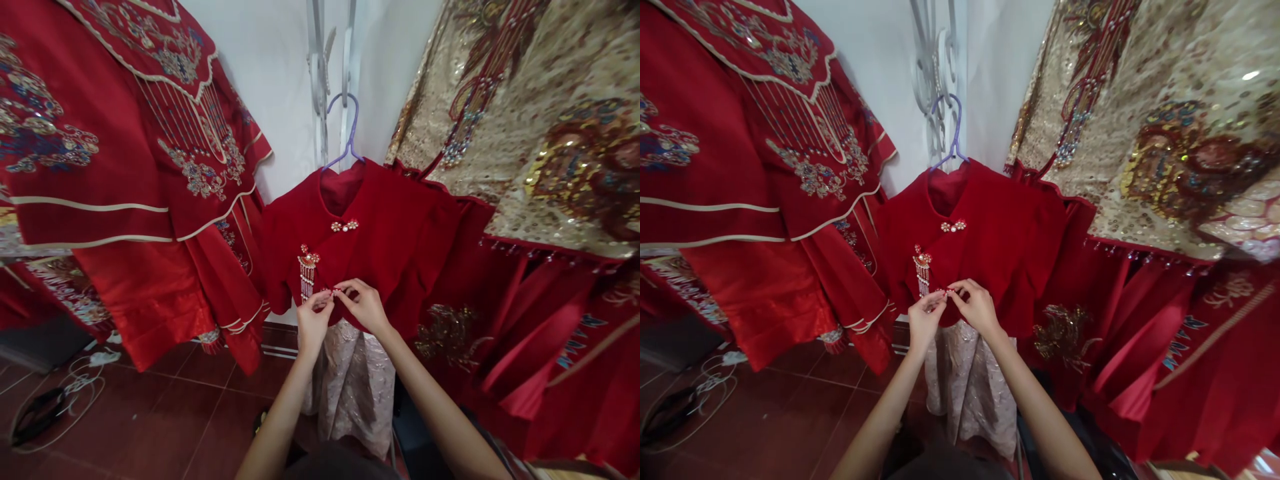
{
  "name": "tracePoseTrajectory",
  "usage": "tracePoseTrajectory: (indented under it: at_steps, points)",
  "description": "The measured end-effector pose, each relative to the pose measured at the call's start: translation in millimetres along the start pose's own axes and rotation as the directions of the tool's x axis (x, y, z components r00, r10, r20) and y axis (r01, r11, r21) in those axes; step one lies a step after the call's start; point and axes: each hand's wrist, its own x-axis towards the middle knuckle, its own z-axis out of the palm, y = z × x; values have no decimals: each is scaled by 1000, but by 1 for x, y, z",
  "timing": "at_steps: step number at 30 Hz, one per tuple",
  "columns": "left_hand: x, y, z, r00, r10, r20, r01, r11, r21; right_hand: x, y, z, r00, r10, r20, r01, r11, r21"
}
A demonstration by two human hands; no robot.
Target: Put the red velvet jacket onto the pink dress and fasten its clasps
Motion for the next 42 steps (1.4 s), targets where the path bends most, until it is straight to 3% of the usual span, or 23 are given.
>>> tracePoseTrajectory:
  at_steps: [9,16,22,29,32,37,42]
  points:
    - [16,3,-13,983,107,151,-127,984,125,0,-6,8,1000,-18,-4,18,1000,21]
    - [15,-1,-7,981,150,122,-171,968,185,4,-10,8,999,-31,42,28,997,70]
    - [14,5,-11,959,184,216,-228,953,200,2,-2,6,999,24,38,-27,997,78]
    - [14,4,-12,973,210,93,-228,936,269,6,6,3,996,68,65,-78,983,167]
    - [18,7,-10,974,194,120,-223,921,321,9,10,-1,993,45,106,-64,980,188]
    - [17,10,-6,955,164,247,-249,896,367,6,18,-6,981,-84,177,63,991,122]
    - [7,-12,2,965,46,259,-139,924,355,-8,31,-2,969,-93,230,56,985,160]
